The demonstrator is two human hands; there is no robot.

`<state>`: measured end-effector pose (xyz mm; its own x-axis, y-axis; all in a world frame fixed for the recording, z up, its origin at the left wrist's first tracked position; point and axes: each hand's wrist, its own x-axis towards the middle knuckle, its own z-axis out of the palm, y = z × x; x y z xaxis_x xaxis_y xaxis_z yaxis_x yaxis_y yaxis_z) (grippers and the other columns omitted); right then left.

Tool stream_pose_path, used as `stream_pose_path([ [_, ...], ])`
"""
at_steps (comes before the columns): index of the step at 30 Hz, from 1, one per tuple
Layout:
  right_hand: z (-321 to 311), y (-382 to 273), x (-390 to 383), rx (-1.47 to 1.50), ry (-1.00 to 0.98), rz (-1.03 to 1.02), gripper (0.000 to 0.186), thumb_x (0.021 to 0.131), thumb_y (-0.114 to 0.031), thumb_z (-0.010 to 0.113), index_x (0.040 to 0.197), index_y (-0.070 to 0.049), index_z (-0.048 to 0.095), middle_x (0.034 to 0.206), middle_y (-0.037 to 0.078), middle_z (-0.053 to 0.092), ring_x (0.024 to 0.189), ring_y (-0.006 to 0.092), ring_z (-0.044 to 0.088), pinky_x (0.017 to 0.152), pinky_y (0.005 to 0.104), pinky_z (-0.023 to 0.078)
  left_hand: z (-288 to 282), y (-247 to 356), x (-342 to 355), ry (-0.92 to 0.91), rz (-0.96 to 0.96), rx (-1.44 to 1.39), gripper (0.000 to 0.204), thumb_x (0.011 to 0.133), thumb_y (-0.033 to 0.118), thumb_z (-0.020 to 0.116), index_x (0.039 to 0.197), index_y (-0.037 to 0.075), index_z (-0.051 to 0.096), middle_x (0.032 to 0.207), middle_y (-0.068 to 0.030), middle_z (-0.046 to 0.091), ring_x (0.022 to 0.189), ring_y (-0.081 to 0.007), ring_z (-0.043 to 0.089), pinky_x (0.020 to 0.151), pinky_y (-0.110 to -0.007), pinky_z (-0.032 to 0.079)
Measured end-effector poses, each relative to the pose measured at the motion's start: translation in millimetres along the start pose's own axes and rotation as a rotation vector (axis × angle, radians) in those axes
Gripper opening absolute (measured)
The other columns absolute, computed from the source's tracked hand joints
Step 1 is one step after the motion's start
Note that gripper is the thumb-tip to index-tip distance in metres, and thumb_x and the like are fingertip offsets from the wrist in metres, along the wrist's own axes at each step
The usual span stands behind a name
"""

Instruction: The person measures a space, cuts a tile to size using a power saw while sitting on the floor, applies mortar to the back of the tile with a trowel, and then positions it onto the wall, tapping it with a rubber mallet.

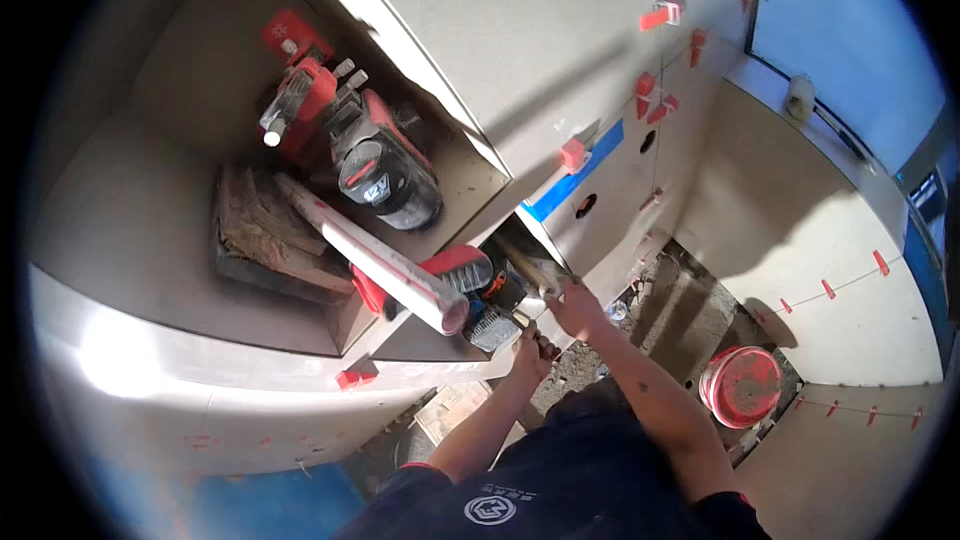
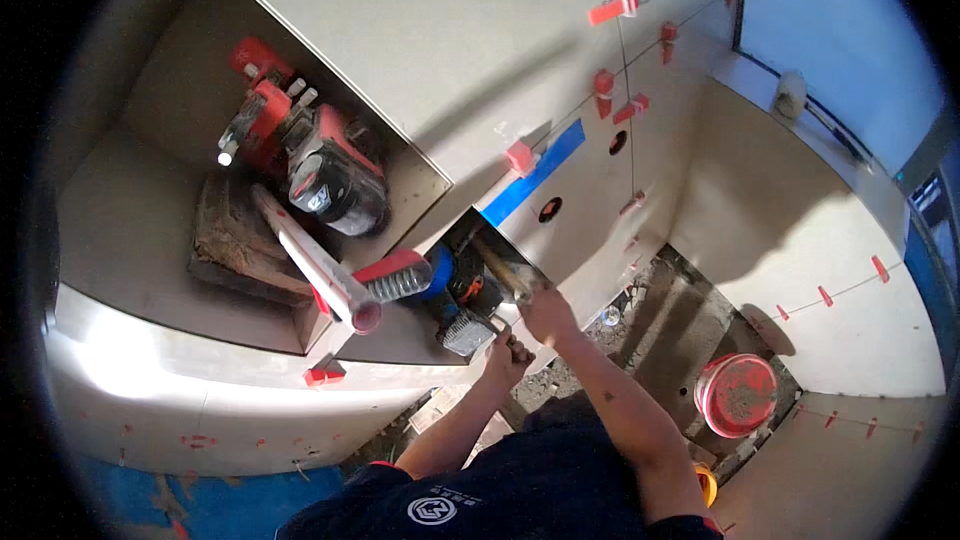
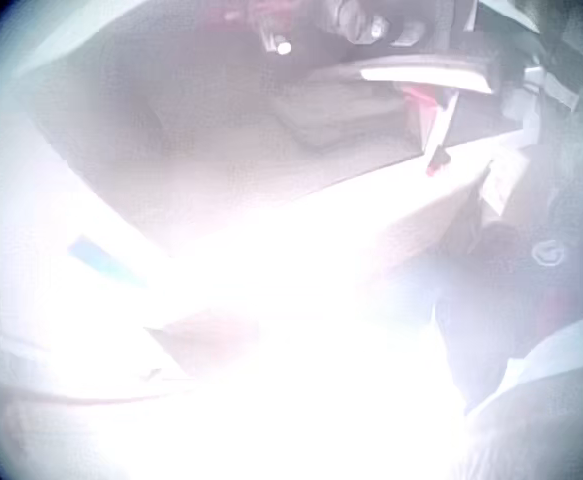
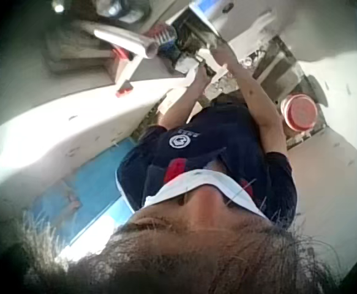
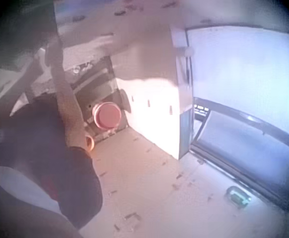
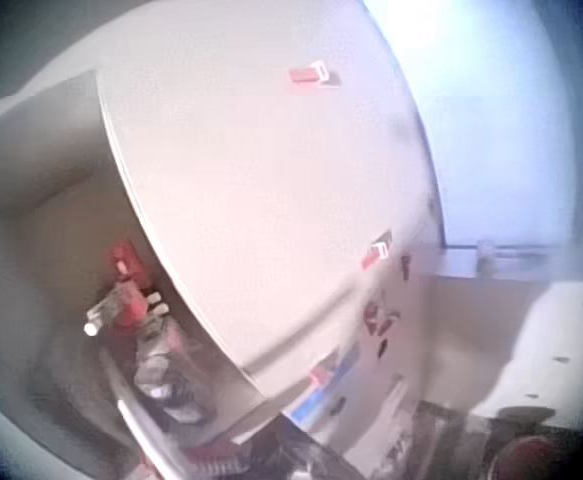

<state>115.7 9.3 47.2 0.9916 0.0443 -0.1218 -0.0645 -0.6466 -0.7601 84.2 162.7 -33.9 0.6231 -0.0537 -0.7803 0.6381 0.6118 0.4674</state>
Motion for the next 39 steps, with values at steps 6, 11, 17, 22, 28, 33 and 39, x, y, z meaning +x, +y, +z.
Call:
stream_pose_path([
  [6,43,4,52,-0.265,0.128,-0.005,0.025,0.085,-0.018,0.057,0.104,-0.001,0.054,0.102,0.019,0.057,0.094,0.0365,0.063,0.075,0.045,0.054,15,-10,2,-0.234,-0.028,-0.138,0.031,0.098,0.031,0.052,0.074,0.012,0.049,0.064,-0.0031,0.048,0.063,-0.021,0.05,0.072,-0.043,0.045],
  [11,48,-29,73,-0.414,-0.052,0.109,0.04,0.076,-0.028,0.067,0.106,-0.002,0.059,0.104,0.02,0.06,0.097,0.034,0.064,0.08,0.0428,0.054,-8,-8,-4,-0.214,-0.035,-0.259,0.026,0.098,0.03,0.052,0.082,0.01,0.054,0.073,-0.0027,0.052,0.074,-0.0208,0.051,0.083,-0.043,0.045],
  [17,79,44,151,0.268,-0.196,0.139,0.038,0.076,-0.031,0.062,0.08,0.007,0.067,0.084,0.029,0.066,0.085,0.0387,0.067,0.076,0.0456,0.051,12,-28,0,-0.333,0.057,-0.288,0.043,0.091,0.032,0.061,0.061,0.014,0.035,0.056,0.0015,0.028,0.052,-0.0134,0.027,0.059,-0.029,0.033],
  [22,86,36,144,0.629,-0.201,0.136,0.039,0.078,-0.03,0.065,0.083,0.009,0.064,0.07,0.027,0.063,0.067,0.03,0.065,0.058,0.0447,0.047,2,-36,-13,0.043,0.027,-0.484,0.044,0.093,0.034,0.056,0.058,0.016,0.034,0.052,0.0019,0.023,0.046,-0.0146,0.024,0.052,-0.031,0.03],
  [28,48,25,91,0.191,-0.103,-0.312,0.039,0.078,-0.026,0.07,0.1,0.005,0.059,0.085,0.025,0.066,0.08,0.0395,0.066,0.071,0.046,0.052,9,-54,-31,0.008,0.178,-0.252,0.04,0.097,0.035,0.048,0.064,0.017,0.035,0.053,0.0021,0.026,0.048,-0.0148,0.025,0.055,-0.032,0.029],
  [33,22,18,60,0.163,0.039,-0.206,0.05,0.077,-0.023,0.072,0.112,0.005,0.048,0.094,0.025,0.062,0.087,0.0407,0.063,0.075,0.0472,0.052,28,-42,-47,-0.018,0.125,-0.398,0.042,0.099,0.032,0.045,0.063,0.017,0.029,0.054,0.0038,0.02,0.048,-0.0128,0.021,0.051,-0.031,0.026],
  [39,-35,-30,-3,-0.115,0.052,-0.261,0.053,0.075,-0.014,0.07,0.117,0.007,0.045,0.104,0.028,0.054,0.096,0.0425,0.056,0.083,0.0486,0.048,8,-42,-38,-0.407,0.055,-0.721,0.048,0.094,0.036,0.046,0.053,0.018,0.028,0.05,0.0034,0.018,0.045,-0.013,0.021,0.047,-0.029,0.024],
])
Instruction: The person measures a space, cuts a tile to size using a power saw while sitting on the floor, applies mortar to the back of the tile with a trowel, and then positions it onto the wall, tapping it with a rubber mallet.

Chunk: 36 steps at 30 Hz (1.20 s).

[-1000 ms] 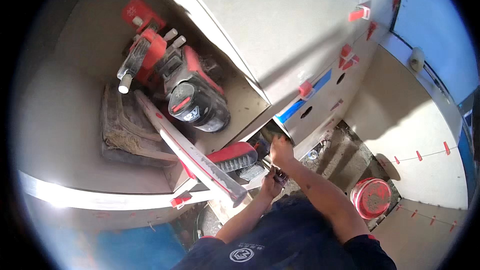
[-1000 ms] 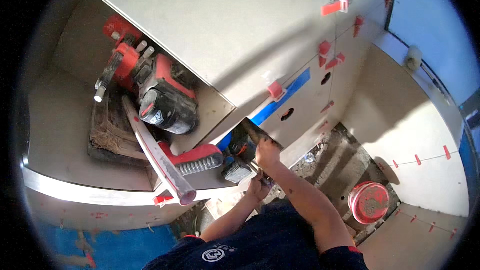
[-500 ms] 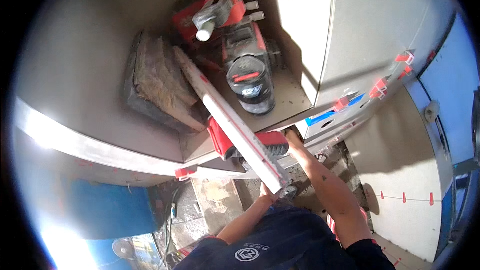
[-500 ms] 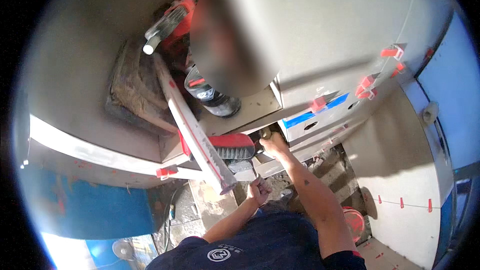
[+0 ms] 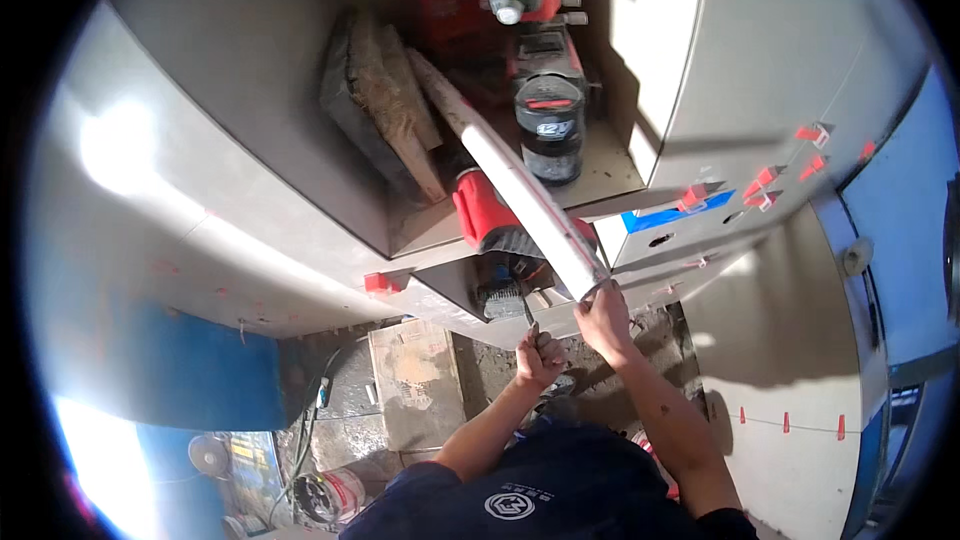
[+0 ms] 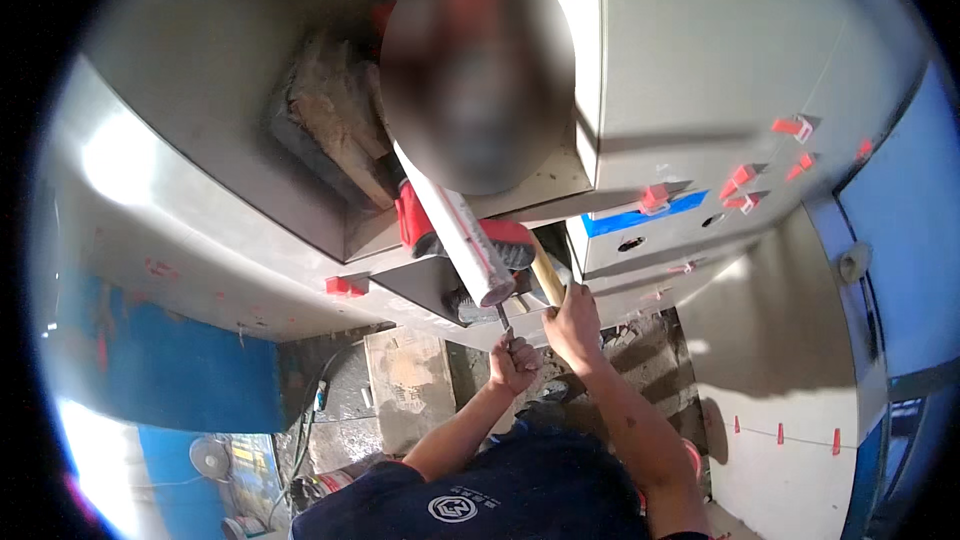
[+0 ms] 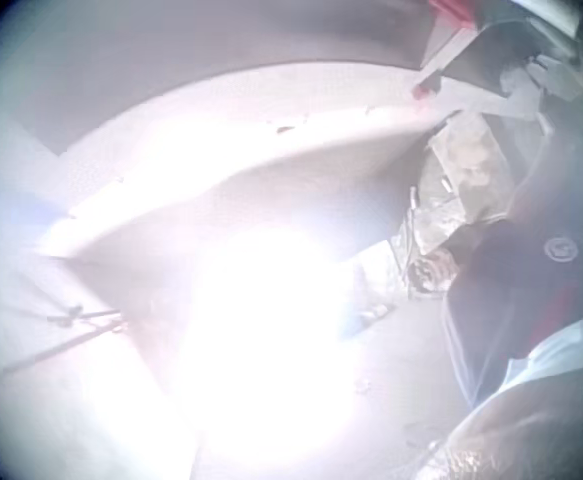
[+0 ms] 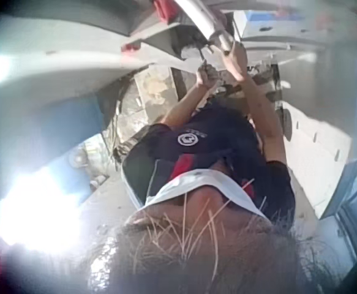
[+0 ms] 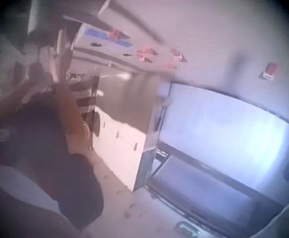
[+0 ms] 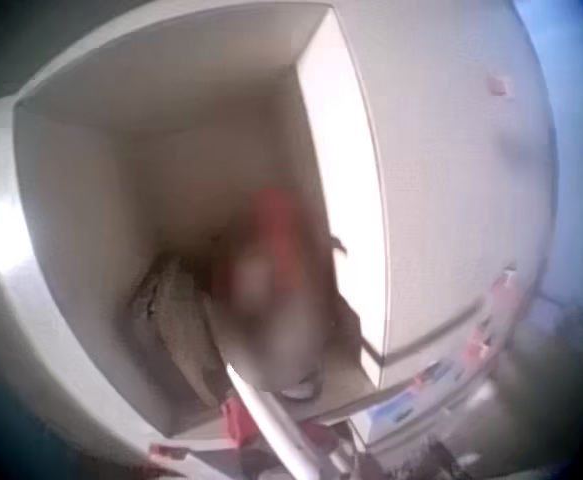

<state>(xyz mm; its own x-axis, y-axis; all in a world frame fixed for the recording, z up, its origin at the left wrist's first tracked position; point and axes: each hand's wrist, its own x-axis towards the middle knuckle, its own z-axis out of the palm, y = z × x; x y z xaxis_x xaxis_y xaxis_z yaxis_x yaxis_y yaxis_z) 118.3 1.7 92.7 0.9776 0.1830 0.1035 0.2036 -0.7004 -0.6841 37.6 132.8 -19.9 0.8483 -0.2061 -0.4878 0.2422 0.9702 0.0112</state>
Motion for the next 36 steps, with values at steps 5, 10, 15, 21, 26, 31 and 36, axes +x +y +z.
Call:
stream_pose_path([
  [5,-17,10,-27,-0.037,0.097,-0.055,0.056,0.074,-0.01,0.068,0.121,0.007,0.043,0.11,0.027,0.051,0.102,0.0447,0.052,0.088,0.0493,0.045,-13,4,17,-0.35,-0.204,-0.131,0.053,0.092,0.045,0.048,0.052,0.016,0.029,0.051,0.0015,0.024,0.047,-0.0157,0.029,0.053,-0.032,0.032],
  [10,-34,32,-50,0.022,0.029,-0.072,0.058,0.072,-0.012,0.068,0.121,0.006,0.044,0.113,0.028,0.053,0.104,0.0449,0.053,0.091,0.0514,0.044,-5,5,16,0.063,0.074,0.293,0.04,0.094,0.044,0.05,0.075,0.009,0.049,0.067,-0.0074,0.049,0.065,-0.0214,0.046,0.063,-0.036,0.04],
  [15,-62,69,-129,0.139,-0.126,0.176,0.055,0.073,-0.022,0.066,0.118,0.005,0.05,0.112,0.028,0.057,0.102,0.0424,0.057,0.086,0.0485,0.046,-31,32,41,0.297,0.305,0.453,0.02,0.096,0.03,0.05,0.087,0.013,0.049,0.065,-0.0013,0.047,0.051,-0.0149,0.041,0.05,-0.034,0.039],
  [21,-53,85,-190,0.311,-0.385,0.385,0.046,0.076,-0.029,0.068,0.107,0.004,0.06,0.087,0.022,0.065,0.08,0.0388,0.064,0.069,0.0457,0.05,-16,-7,56,0.346,0.332,0.382,0.038,0.095,0.048,0.051,0.081,0.014,0.043,0.054,0.0037,0.034,0.043,-0.0101,0.033,0.041,-0.029,0.031],
  [26,-64,115,-210,0.01,-0.217,0.294,0.043,0.068,-0.021,0.073,0.1,0.005,0.061,0.075,0.018,0.064,0.07,0.0329,0.063,0.063,0.041,0.05,-10,-38,56,0.577,0.605,0.545,0.038,0.097,0.044,0.051,0.083,0.009,0.044,0.057,0.0018,0.039,0.043,-0.0115,0.037,0.038,-0.03,0.031],
  [31,-97,144,-235,-0.046,-0.149,0.402,0.041,0.066,-0.023,0.073,0.094,0.005,0.06,0.071,0.016,0.063,0.068,0.0299,0.063,0.061,0.0403,0.05,-13,-48,63,0.553,0.531,0.609,0.031,0.097,0.044,0.049,0.096,0.013,0.044,0.057,-0.0003,0.039,0.042,-0.0136,0.037,0.038,-0.031,0.033],
  [36,-91,186,-274,0.189,-0.171,0.771,0.029,0.066,-0.019,0.07,0.082,0.003,0.058,0.061,0.012,0.059,0.053,0.0214,0.06,0.051,0.0362,0.048,34,-17,24,0.409,0.227,0.254,0.032,0.097,0.038,0.048,0.074,0.018,0.042,0.056,0.0042,0.031,0.046,-0.0112,0.028,0.044,-0.026,0.026],
])
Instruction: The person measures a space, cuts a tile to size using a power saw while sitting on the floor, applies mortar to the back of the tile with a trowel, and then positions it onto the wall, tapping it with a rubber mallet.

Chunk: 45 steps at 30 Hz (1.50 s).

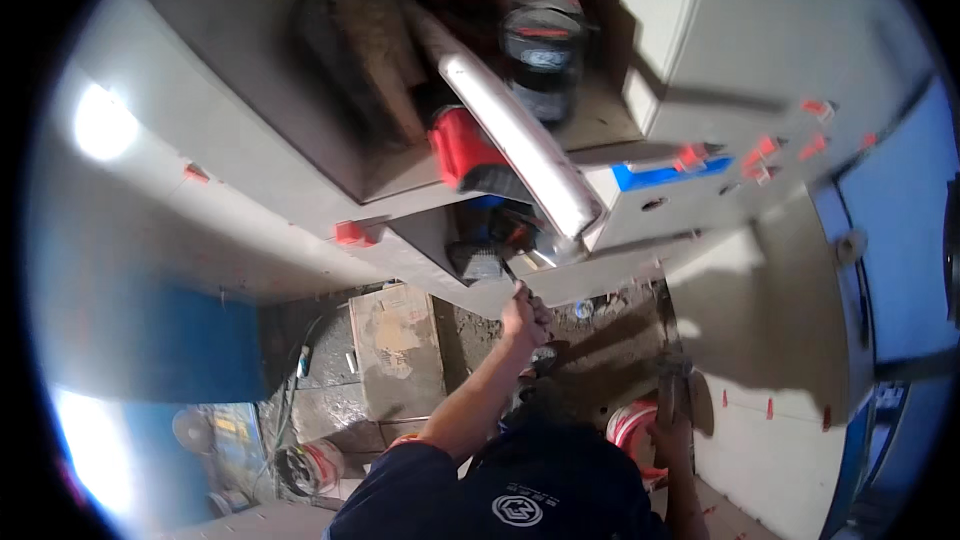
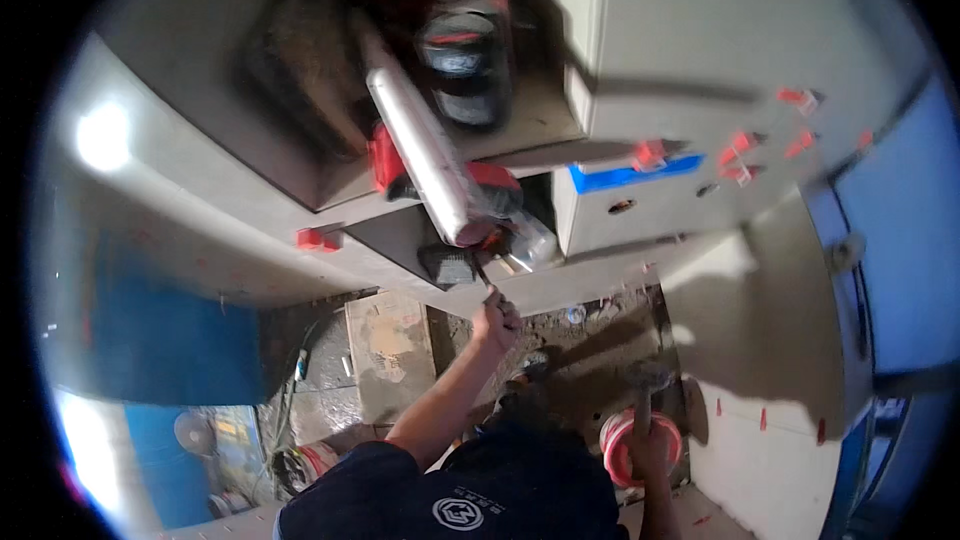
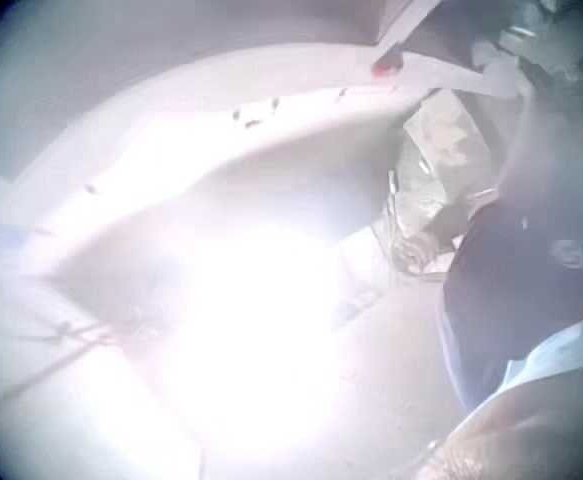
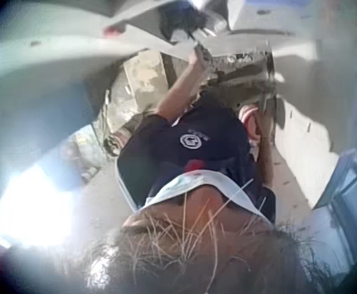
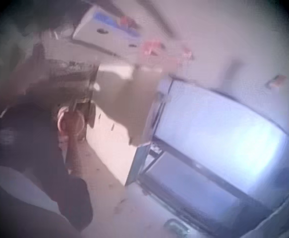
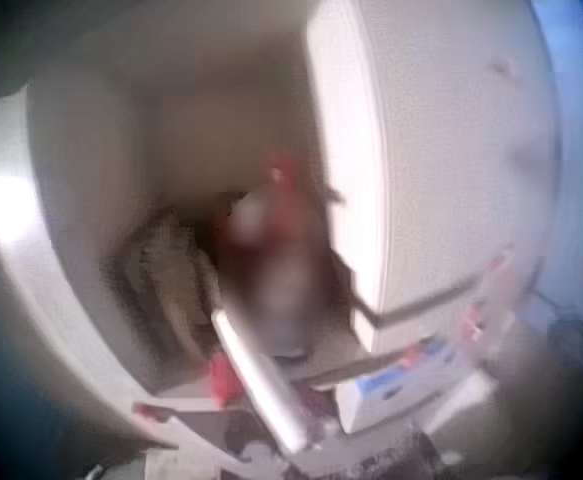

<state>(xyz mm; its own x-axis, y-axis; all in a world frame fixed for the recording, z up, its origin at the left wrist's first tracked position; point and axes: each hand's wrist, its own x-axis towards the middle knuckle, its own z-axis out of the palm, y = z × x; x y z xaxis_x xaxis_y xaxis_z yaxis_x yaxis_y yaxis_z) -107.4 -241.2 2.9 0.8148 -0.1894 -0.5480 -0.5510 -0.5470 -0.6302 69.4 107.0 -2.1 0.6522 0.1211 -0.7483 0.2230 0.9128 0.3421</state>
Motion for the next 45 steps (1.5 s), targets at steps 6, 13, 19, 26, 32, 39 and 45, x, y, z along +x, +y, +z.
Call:
stream_pose_path([
  [6,11,-28,-36,0.182,-0.045,0.007,0.031,0.07,-0.02,0.068,0.088,0.005,0.061,0.071,0.017,0.063,0.068,0.0253,0.065,0.063,0.0394,0.049,-48,68,-18,-0.072,-0.262,0.175,0.037,0.096,0.042,0.051,0.071,0.015,0.044,0.055,0.0049,0.033,0.044,-0.0094,0.03,0.044,-0.025,0.026],
  [13,65,66,-41,0.297,0.03,0.165,0.029,0.069,-0.019,0.068,0.086,0.004,0.06,0.067,0.016,0.059,0.064,0.0251,0.061,0.064,0.0394,0.049,-39,30,-17,0.046,-0.091,0.48,0.052,0.091,0.058,0.053,0.059,0.02,0.036,0.047,0.0053,0.025,0.038,-0.0102,0.026,0.039,-0.026,0.025],
  [19,74,88,-69,0.386,0.063,0.269,0.032,0.065,-0.016,0.067,0.092,0.002,0.061,0.073,0.014,0.061,0.071,0.0298,0.062,0.069,0.0416,0.049,-44,-18,-15,0.178,0.049,0.474,0.06,0.088,0.06,0.056,0.054,0.021,0.027,0.046,0.0043,0.023,0.038,-0.0117,0.027,0.039,-0.028,0.024],
  [26,68,135,-86,0.265,-0.09,0.312,0.043,0.069,-0.026,0.072,0.1,0.002,0.063,0.089,0.022,0.068,0.083,0.0346,0.067,0.073,0.0412,0.051,-66,-52,-27,0.1,0.0,0.356,0.052,0.088,0.05,0.062,0.06,0.019,0.031,0.047,0.0033,0.023,0.038,-0.0118,0.023,0.039,-0.029,0.021],
  [32,58,123,-116,0.575,0.273,0.196,0.022,0.074,-0.01,0.069,0.092,0.0,0.06,0.067,0.004,0.062,0.052,0.0129,0.06,0.049,0.0299,0.049,-29,-90,-90,-0.102,-0.064,0.717,0.054,0.092,0.051,0.055,0.056,0.021,0.03,0.044,0.0035,0.023,0.035,-0.0126,0.027,0.036,-0.03,0.028],
  [39,31,114,-193,0.698,0.642,0.188,0.026,0.079,-0.016,0.073,0.098,-0.001,0.064,0.073,0.005,0.064,0.063,0.0122,0.06,0.06,0.0301,0.049,60,-151,-149,-1.217,0.228,0.98,0.027,0.093,0.017,0.054,0.069,0.008,0.048,0.059,0.0001,0.045,0.049,-0.01,0.043,0.055,-0.024,0.041],
  [45,16,99,-229,0.732,1.163,0.202,0.029,0.079,-0.025,0.076,0.093,-0.002,0.066,0.082,0.005,0.067,0.071,0.0106,0.06,0.066,0.0319,0.05,138,-272,-240,-1.492,-0.375,0.959,0.016,0.092,0.008,0.053,0.08,0.009,0.043,0.063,0.001,0.04,0.056,-0.0111,0.039,0.054,-0.027,0.035],
])
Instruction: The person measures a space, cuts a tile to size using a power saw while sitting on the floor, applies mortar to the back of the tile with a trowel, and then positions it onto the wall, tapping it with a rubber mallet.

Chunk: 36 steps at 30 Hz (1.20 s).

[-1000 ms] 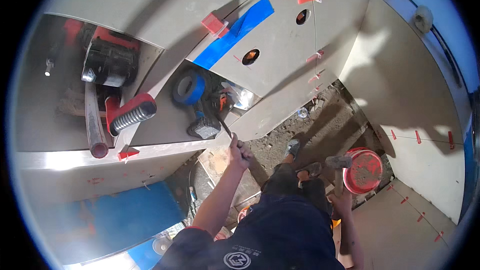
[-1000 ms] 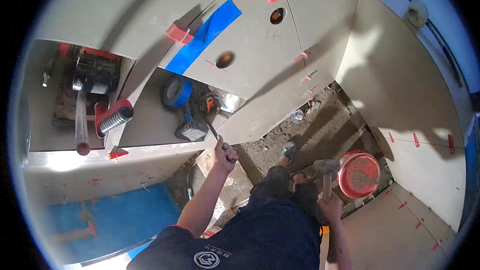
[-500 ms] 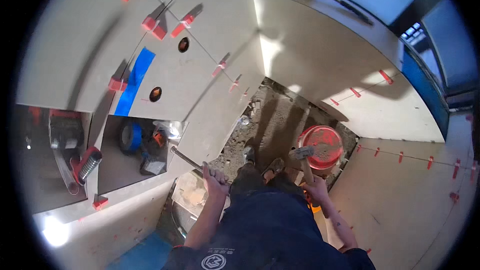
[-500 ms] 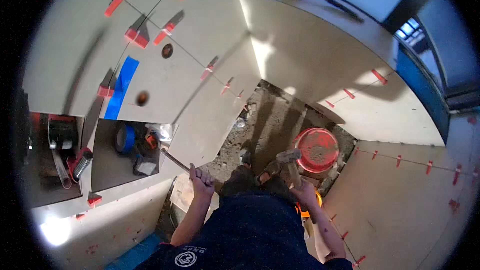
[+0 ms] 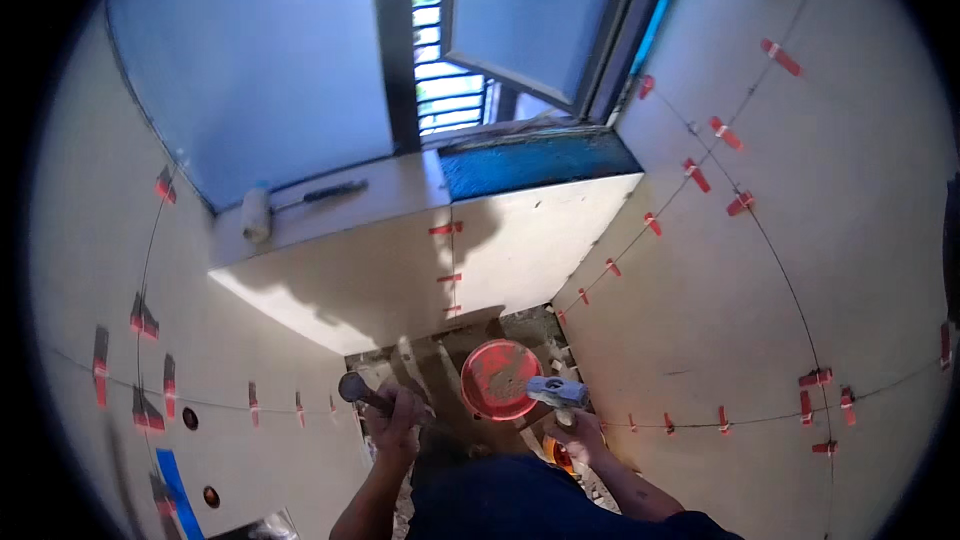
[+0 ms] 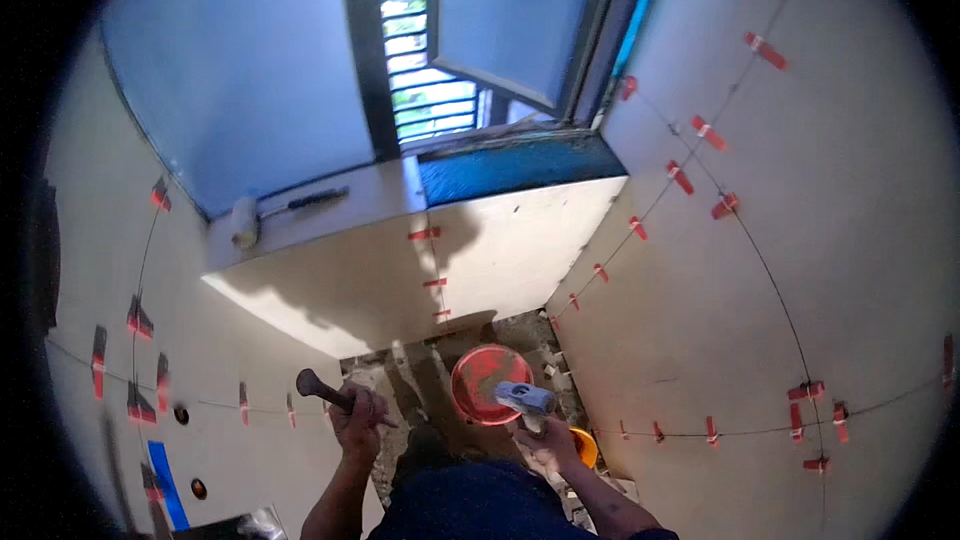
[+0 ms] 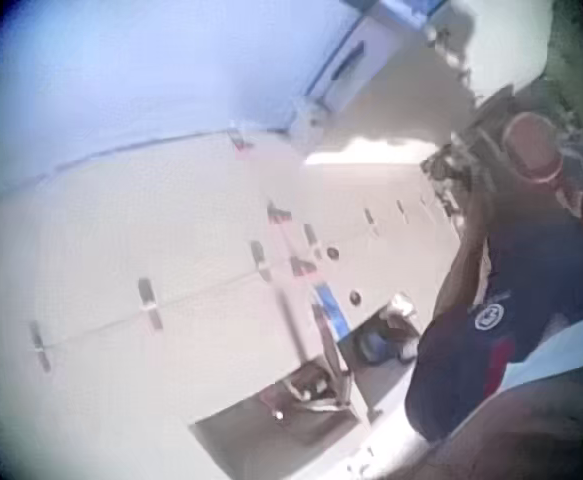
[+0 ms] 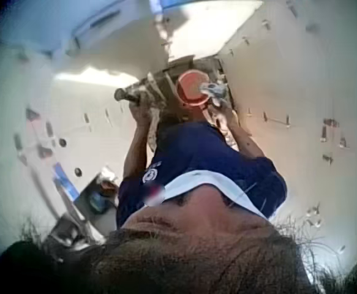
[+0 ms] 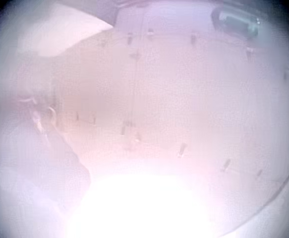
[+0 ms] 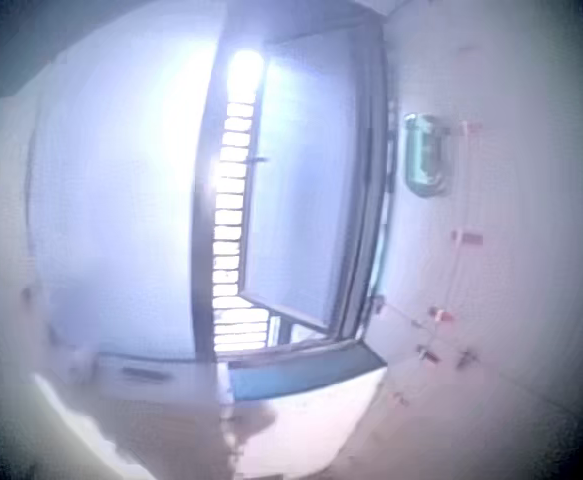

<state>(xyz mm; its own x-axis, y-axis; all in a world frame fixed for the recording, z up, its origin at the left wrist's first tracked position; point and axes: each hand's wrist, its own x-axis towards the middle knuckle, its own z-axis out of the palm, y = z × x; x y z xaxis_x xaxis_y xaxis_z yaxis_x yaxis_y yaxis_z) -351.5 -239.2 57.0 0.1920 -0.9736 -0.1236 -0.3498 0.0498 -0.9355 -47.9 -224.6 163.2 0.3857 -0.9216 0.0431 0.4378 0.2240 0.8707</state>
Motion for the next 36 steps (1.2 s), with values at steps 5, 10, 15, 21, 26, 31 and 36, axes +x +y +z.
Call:
stream_pose_path([
  [5,-9,-35,5,-0.109,0.181,0.39,0.039,0.073,-0.029,0.076,0.099,-0.001,0.065,0.093,0.01,0.069,0.081,0.0175,0.066,0.077,0.035,0.052,97,29,142,-0.489,0.447,0.041,0.013,0.09,0.01,0.057,0.081,0.003,0.052,0.083,-0.0079,0.051,0.076,-0.0189,0.048,0.076,-0.036,0.041],
  [10,-2,-42,27,-0.078,0.364,0.611,0.03,0.072,-0.027,0.075,0.088,-0.003,0.064,0.073,0.005,0.064,0.065,0.0165,0.062,0.064,0.0338,0.052,179,71,272,-0.625,0.679,0.764,0.022,0.086,0.017,0.066,0.077,-0.002,0.06,0.098,-0.0138,0.056,0.085,-0.0256,0.053,0.084,-0.037,0.042],
  [15,38,-44,88,0.198,0.613,0.634,0.02,0.076,-0.017,0.072,0.074,-0.003,0.058,0.057,0.004,0.056,0.049,0.0136,0.056,0.047,0.0286,0.047,246,26,401,-0.828,0.059,0.773,0.04,0.095,0.038,0.057,0.079,0.002,0.064,0.068,-0.0031,0.06,0.068,-0.0134,0.056,0.066,-0.03,0.046],
  [21,43,-83,142,0.009,0.78,0.503,0.022,0.075,-0.016,0.071,0.085,-0.001,0.06,0.063,0.004,0.06,0.053,0.0133,0.057,0.051,0.0312,0.048,346,-67,511,-0.935,0.085,0.641,0.046,0.093,0.046,0.057,0.076,0.003,0.064,0.066,-0.0035,0.062,0.065,-0.014,0.051,0.07,-0.032,0.042],
  [26,40,-120,153,-0.135,0.913,0.491,0.025,0.074,-0.017,0.074,0.09,-0.001,0.062,0.063,0.004,0.06,0.052,0.0125,0.057,0.05,0.0304,0.048,397,-116,515,-0.959,0.111,0.796,0.046,0.089,0.05,0.06,0.083,0.006,0.067,0.074,-0.0065,0.067,0.07,-0.0208,0.059,0.072,-0.035,0.047],
  [31,53,-106,140,0.034,0.939,0.804,0.04,0.069,-0.027,0.076,0.093,0.003,0.064,0.081,0.016,0.069,0.072,0.0231,0.069,0.065,0.0385,0.053,409,-167,468,-1.153,0.572,1.181,0.023,0.085,0.031,0.059,0.096,0.013,0.069,0.09,-0.0135,0.069,0.082,-0.0325,0.066,0.071,-0.042,0.052],
  [36,52,-120,144,0.218,1.083,0.798,0.021,0.069,-0.013,0.073,0.078,0.0,0.059,0.054,0.005,0.055,0.044,0.0126,0.053,0.042,0.0286,0.042,409,-229,429,-1.232,0.617,1.132,0.019,0.086,0.021,0.055,0.097,0.014,0.068,0.089,-0.0114,0.069,0.085,-0.0319,0.065,0.079,-0.041,0.048],
])
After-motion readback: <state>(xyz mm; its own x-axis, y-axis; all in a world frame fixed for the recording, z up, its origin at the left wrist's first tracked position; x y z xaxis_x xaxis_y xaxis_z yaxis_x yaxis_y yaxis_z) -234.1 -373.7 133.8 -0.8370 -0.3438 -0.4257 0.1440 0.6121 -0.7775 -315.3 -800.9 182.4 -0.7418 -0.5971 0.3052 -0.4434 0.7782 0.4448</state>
